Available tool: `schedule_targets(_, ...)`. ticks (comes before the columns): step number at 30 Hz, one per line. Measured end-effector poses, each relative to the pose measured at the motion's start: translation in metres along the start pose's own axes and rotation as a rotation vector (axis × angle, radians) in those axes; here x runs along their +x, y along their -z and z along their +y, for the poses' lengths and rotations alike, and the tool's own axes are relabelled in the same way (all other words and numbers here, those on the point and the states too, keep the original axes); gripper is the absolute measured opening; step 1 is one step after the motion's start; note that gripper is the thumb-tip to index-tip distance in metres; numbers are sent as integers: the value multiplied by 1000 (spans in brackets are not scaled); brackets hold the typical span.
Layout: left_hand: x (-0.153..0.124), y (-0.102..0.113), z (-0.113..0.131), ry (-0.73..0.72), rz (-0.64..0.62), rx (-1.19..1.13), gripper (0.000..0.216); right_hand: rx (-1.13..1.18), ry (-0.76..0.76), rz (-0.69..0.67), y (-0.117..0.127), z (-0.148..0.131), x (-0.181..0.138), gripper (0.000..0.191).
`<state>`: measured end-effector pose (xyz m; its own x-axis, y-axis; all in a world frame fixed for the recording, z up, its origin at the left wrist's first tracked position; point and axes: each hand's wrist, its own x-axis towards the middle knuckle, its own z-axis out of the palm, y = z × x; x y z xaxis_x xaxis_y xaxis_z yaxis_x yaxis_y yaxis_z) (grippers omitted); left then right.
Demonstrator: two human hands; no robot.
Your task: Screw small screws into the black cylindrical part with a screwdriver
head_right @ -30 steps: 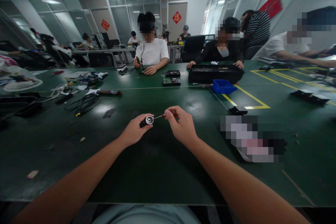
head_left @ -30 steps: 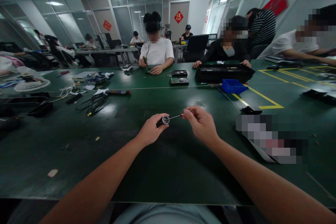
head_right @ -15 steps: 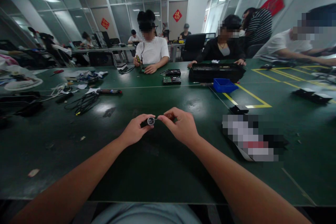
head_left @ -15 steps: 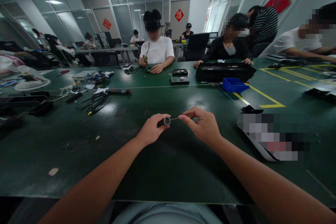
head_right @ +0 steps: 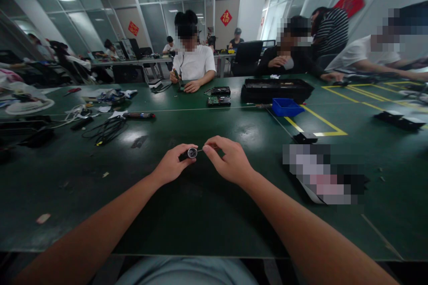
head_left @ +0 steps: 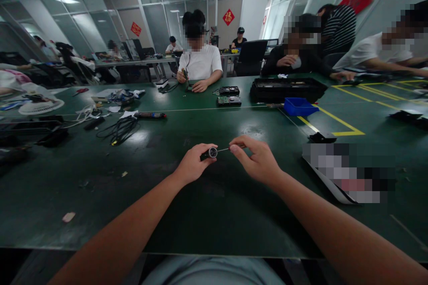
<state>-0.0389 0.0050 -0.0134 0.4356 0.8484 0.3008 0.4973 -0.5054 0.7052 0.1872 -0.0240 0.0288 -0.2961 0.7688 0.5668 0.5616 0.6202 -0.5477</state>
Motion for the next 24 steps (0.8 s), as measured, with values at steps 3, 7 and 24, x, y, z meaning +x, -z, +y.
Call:
schedule_targets(3, 0, -1, 0, -14, 2, 8, 36, -43, -104, 4, -1, 0, 1, 26)
schedule_targets(7, 1, -1, 0, -26, 10, 12, 35, -75, -112, 12, -3, -2, 1, 21)
schedule_targets(24, 2, 0, -2, -14, 12, 23, 37, 62, -125, -12, -4, 1, -1, 20)
